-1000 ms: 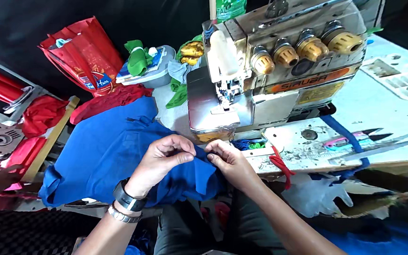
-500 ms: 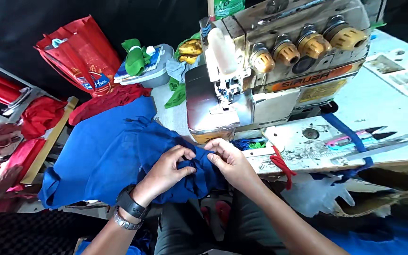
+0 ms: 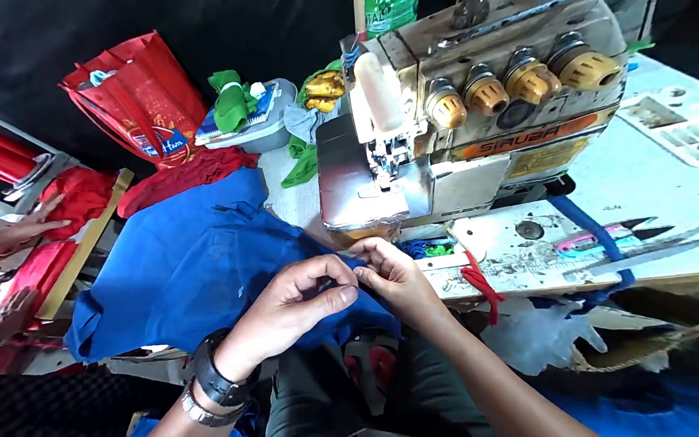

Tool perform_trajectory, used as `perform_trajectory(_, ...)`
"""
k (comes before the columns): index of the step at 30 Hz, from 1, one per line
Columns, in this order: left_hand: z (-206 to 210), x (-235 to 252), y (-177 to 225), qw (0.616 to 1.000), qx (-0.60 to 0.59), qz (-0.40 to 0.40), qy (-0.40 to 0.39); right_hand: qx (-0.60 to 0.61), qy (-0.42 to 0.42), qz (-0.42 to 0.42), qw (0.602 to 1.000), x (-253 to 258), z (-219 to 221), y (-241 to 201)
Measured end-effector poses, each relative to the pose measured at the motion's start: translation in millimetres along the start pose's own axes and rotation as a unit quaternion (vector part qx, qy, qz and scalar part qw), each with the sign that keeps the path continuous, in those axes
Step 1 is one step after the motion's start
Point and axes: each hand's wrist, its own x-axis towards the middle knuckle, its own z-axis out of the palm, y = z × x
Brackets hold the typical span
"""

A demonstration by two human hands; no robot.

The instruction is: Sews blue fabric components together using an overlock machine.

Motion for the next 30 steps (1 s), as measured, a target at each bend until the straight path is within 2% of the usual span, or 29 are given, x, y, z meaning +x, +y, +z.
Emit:
perform_trajectory(2,8.5,2.6,-4.8,0.997,-0.003,-0.062,0.035,0.008,0.0,0.008,1.0,-1.0,-0.7,-0.7)
perform_trajectory(4,16.0,5.1,-18.3,0.985,0.054,-0.135,0.097,0.015,0.004,0.022,1.0,-1.6,-0.6,-1.8)
perform_trajectory(8,18.2,4.5,-37.6,0.967,0.079,-0.191,0.148,-0.014,0.013,0.043,0.999,-1.8,-2.1,-7.5)
perform_trajectory(13,18.6,1.1,-38.4,0.966,0.074,-0.196,0.154,0.001,0.007,0.044,0.999,-1.9,-1.3,-8.8)
perform_trajectory(16,19.4,-0.5,-40.5,0.967,0.096,-0.164,0.17,0.023,-0.021,0.003,1.0,-1.6,0.8,-0.4)
perform_trajectory(18,13.9,-1.1,-41.0,0.975,0.118,-0.127,0.138,-0.017,-0.02,-0.033,0.999,-2.0,4.4,-2.1)
perform_trajectory(22,-5.7,-3.4,-32.4,0.985,0.121,-0.111,0.046,-0.126,-0.029,-0.114,0.985,1.7,11.3,-21.8)
perform_trajectory(26,-23.3,-9.5,-22.0,0.981,0.137,-0.105,0.089,-0.146,-0.024,-0.104,0.984,5.8,15.4,-34.0)
perform_trajectory(30,-35.9,-24.7,-17.9,0.984,0.049,-0.124,0.12,-0.073,-0.034,-0.041,0.996,5.2,14.9,-24.2)
